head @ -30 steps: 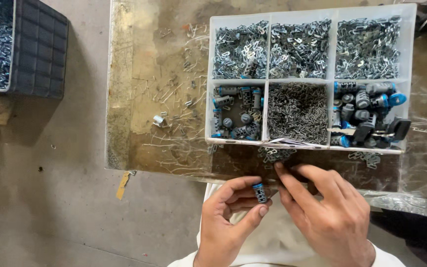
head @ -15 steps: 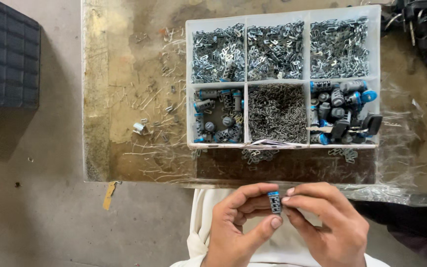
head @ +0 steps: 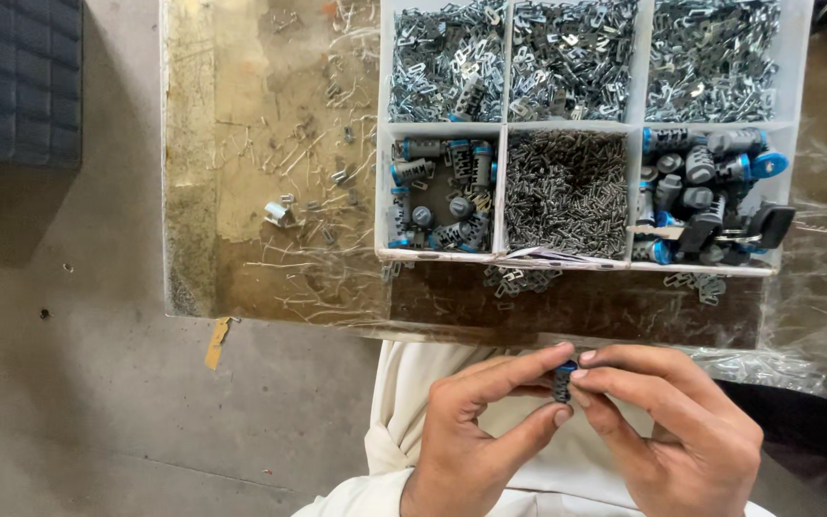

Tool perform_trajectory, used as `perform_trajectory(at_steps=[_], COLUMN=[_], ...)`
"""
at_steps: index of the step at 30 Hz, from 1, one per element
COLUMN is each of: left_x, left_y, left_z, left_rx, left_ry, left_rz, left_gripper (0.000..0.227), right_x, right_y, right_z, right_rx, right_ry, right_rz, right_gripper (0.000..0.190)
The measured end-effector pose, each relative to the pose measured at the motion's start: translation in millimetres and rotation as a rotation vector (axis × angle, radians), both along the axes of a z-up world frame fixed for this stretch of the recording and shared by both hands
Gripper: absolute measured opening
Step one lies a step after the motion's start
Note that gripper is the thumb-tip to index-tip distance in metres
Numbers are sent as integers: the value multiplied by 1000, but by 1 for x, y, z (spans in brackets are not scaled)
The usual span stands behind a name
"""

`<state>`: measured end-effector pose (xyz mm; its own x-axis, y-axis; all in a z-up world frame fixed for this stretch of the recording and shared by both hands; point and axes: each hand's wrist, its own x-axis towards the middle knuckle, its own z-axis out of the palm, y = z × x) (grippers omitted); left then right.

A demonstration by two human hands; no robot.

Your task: The person repeatedly picks small metal clips from a compartmentalized tray and attaches them to cylindrical metal components with blue ends. The person handles the components one at a time, rotating them to fit the clips, and places the finished units back into the tray.

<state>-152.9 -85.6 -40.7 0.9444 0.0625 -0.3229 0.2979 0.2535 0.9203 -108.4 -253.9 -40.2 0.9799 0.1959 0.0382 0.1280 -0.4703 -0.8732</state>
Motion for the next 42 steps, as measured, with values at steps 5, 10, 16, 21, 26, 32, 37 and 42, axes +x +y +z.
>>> perform_trajectory(at_steps=[5,10,16,21,26,32,37,42], left_x=[2,-2,-4,-5,-4,-2,-1,0], left_y=[-1,0,-1,-4,-5,-7,-14,-13], left_z=[0,-4,-14,-21,-23,-19,-18,-14], left_rx=[19,-14,-125,-146,-149,-151,-178,-219], left_ry=[13,15,144,135,133,125,84,73], left_rz=[-3,-28,-35,-59,-54,-11,13,71], left_gripper=[48,48,48,49,49,48,49,48], right_x=[5,1,17,28,25,29,6,-2], right_y=[-3,5,-11,-20,-21,-29,-17,-7], right_z=[11,10,9,0,0,1,-8,-10], right_rx=[-128,-140,-387,-551,-532,-386,-152,-96], right_ry=[-110,-94,-337,-409,-400,-413,-150,-41], right_rz=[118,-9,-169,-86,-53,84,11,-56], right_gripper=[20,21,22,29,30,23,21,24])
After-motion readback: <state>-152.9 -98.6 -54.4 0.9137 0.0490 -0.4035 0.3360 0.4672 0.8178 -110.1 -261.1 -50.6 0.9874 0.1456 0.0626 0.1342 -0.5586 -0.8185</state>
